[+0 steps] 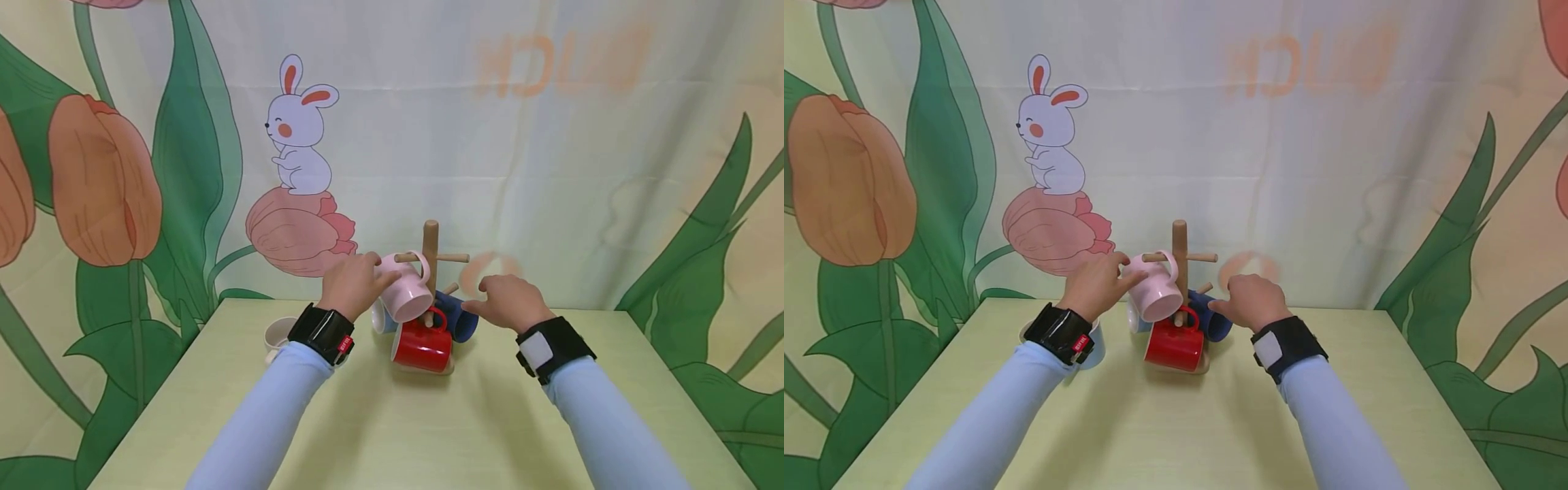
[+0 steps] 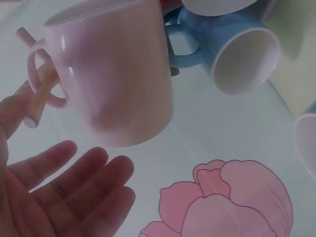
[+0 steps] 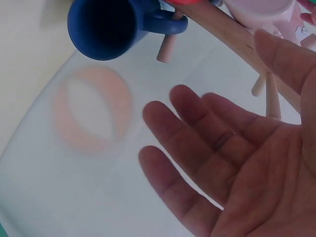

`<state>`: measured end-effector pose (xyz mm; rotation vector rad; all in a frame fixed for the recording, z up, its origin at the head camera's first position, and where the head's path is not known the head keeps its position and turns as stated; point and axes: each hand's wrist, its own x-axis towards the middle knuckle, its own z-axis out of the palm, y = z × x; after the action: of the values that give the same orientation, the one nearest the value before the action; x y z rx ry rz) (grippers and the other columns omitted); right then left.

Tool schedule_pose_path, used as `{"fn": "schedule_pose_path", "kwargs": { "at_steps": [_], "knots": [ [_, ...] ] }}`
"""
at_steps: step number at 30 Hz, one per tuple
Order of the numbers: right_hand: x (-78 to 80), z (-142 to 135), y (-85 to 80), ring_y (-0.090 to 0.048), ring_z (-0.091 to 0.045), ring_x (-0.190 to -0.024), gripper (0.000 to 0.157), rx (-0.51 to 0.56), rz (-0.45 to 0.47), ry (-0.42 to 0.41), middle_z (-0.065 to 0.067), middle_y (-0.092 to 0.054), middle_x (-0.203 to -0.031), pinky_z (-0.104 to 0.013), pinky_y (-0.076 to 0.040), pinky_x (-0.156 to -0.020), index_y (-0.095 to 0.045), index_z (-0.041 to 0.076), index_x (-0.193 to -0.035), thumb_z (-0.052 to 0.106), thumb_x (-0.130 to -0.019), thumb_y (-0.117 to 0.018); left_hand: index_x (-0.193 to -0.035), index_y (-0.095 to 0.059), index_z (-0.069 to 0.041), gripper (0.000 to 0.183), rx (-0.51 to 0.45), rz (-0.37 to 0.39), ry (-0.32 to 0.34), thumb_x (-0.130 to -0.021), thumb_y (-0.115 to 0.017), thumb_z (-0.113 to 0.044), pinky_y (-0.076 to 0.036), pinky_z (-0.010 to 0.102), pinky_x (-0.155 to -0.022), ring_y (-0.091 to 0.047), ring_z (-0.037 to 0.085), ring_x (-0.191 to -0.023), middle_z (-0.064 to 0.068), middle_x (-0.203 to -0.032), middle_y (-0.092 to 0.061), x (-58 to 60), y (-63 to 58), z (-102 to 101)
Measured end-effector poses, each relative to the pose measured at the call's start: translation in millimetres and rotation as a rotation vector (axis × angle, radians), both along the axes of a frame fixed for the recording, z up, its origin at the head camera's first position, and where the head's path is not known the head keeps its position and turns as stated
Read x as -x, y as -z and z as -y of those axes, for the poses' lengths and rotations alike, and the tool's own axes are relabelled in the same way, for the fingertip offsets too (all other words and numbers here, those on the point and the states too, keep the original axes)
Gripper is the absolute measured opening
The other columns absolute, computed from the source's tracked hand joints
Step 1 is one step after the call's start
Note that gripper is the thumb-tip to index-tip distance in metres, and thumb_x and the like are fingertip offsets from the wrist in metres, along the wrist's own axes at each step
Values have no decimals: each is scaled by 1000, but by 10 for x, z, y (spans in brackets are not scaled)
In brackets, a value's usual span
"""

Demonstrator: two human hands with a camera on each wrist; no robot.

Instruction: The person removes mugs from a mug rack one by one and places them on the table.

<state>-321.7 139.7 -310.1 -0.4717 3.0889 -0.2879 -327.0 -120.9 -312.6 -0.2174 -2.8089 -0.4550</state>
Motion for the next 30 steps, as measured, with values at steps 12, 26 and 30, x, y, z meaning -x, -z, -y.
{"fn": "schedule_pose_path", "kwargs": {
  "at_steps": [12,26,30],
  "knots": [
    [243,252,-198,-65,-30,-83,57,41,-68,81,-17,-69,-104,-42,-56,-71,-56,-2,-130,46,-98,-57,-120,-68,-10,45,51,20,59,-97,-59,-48,-56,38,-70,-64,24,-82,9,-99,-71,124,-148,-190],
    [307,286,-156,-62,-27,-70,28,45,-250,41,-10,-70,-83,-42,-55,-65,-71,5,-106,30,-101,-59,-119,-67,-10,37,185,13,41,-103,-52,-40,-57,41,-70,-61,24,-76,8,-87,-63,166,-129,-328],
    [312,283,-183,-64,-28,-74,28,43,-231,58,-10,-72,-88,-43,-55,-67,-73,6,-108,30,-100,-60,-116,-68,-9,37,168,-1,33,-103,-52,-39,-57,40,-68,-61,24,-75,9,-86,-65,162,-124,-347]
  ]
}}
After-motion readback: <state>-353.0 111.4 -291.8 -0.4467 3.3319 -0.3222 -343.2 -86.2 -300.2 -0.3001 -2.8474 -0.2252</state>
